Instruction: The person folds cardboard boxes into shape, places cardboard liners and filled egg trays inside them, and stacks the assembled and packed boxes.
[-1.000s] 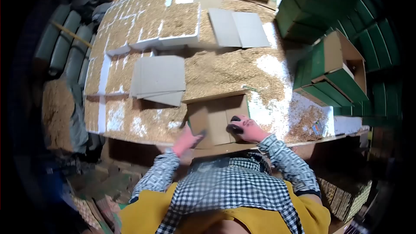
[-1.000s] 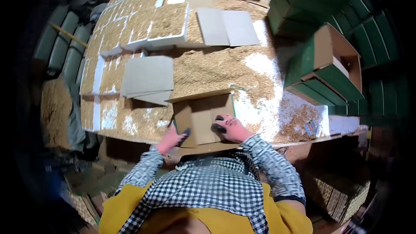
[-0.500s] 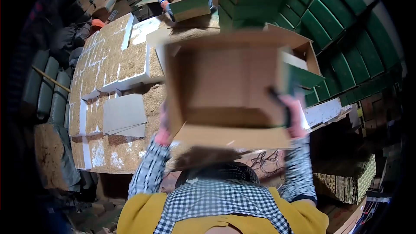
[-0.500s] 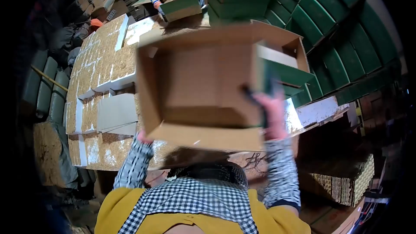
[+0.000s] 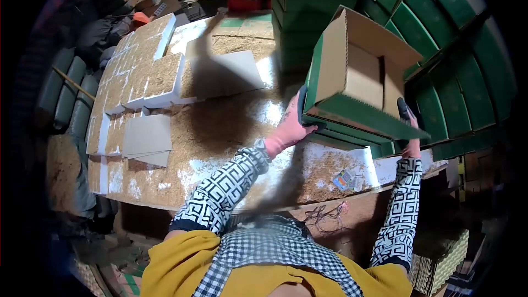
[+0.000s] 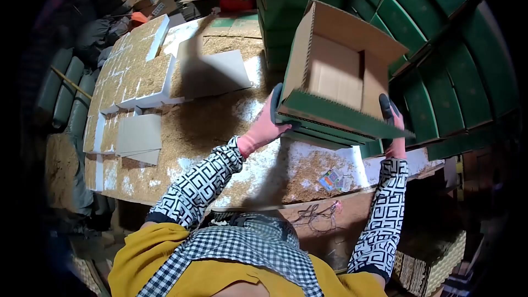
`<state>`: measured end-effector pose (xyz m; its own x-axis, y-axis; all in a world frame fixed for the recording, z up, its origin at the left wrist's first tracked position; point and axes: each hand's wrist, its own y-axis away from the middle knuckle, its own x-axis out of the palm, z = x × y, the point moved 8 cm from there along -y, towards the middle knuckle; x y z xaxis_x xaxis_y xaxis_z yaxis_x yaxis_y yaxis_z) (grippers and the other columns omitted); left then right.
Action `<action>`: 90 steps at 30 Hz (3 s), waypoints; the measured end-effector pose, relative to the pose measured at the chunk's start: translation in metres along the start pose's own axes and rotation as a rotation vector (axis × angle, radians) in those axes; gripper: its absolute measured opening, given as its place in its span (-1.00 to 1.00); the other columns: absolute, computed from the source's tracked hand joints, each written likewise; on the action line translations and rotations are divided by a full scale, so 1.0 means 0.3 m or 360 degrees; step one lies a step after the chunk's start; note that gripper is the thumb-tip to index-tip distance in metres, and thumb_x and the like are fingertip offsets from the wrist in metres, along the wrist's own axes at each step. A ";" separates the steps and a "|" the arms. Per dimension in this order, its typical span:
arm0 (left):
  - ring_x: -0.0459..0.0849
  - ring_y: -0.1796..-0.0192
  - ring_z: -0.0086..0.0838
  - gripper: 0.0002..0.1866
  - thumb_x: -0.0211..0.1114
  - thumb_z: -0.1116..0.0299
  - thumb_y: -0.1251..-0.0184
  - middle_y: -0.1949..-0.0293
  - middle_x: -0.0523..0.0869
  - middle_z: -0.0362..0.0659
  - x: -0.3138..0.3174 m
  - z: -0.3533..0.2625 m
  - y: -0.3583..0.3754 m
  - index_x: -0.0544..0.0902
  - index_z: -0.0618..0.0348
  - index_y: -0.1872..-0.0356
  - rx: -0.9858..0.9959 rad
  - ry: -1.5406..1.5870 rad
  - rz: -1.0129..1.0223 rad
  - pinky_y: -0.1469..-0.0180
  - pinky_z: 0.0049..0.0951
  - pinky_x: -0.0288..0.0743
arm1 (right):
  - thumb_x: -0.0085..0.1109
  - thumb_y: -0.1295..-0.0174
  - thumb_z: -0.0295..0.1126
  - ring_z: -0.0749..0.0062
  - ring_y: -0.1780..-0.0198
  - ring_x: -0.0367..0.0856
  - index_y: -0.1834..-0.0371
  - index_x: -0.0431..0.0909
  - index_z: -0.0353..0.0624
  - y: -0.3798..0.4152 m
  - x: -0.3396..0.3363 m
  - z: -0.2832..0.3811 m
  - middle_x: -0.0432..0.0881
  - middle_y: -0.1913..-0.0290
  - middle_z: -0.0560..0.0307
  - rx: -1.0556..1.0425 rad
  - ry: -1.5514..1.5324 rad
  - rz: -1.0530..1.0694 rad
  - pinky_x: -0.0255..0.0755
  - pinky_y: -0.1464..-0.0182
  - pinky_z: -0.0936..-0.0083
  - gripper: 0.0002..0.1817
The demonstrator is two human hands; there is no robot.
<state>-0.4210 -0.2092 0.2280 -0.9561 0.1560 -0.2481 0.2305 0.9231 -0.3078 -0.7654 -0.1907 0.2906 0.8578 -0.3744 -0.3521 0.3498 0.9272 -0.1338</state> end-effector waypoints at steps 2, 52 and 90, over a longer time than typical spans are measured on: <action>0.03 -0.48 -0.16 0.12 0.50 0.55 0.19 -0.44 0.07 0.05 -0.016 0.013 0.007 -0.03 0.17 -0.46 -0.0057 -0.0146 -0.0035 -0.48 -0.29 -0.04 | 0.02 -0.36 -0.24 0.44 -0.13 0.48 -0.25 0.41 -0.25 -0.007 -0.012 -0.037 0.54 -0.10 0.06 0.0052 -0.0527 0.0159 0.36 -0.15 0.54 -0.54; 0.42 0.61 -0.60 -0.72 0.29 0.07 -0.30 0.56 0.53 -0.32 -0.577 0.347 3.566 0.60 0.07 0.37 -0.1604 0.0436 -0.3888 0.58 -0.53 0.29 | 0.26 -0.14 -0.27 0.08 -0.03 0.61 -0.04 0.56 -0.18 2.386 2.282 0.071 0.65 0.05 -0.12 -0.1236 0.0654 0.3384 0.48 -0.06 0.31 -0.59; 0.49 0.29 -0.67 -0.60 0.24 0.27 -0.35 0.26 0.55 -0.31 -0.970 0.055 4.414 0.40 0.28 -0.08 -0.0448 0.0719 -0.4450 0.28 -0.59 0.44 | -0.11 -0.40 0.08 0.28 0.14 0.62 -0.13 0.43 -0.19 4.136 2.484 0.187 0.63 0.09 0.08 0.0925 0.1099 0.3588 0.51 0.10 0.41 -0.45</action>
<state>0.1655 0.9622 -0.1224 0.8493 -0.4893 0.1982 -0.5139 -0.6802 0.5227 0.3290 0.6804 -0.0860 -0.2311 0.9178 0.3227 -0.3999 -0.3920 0.8285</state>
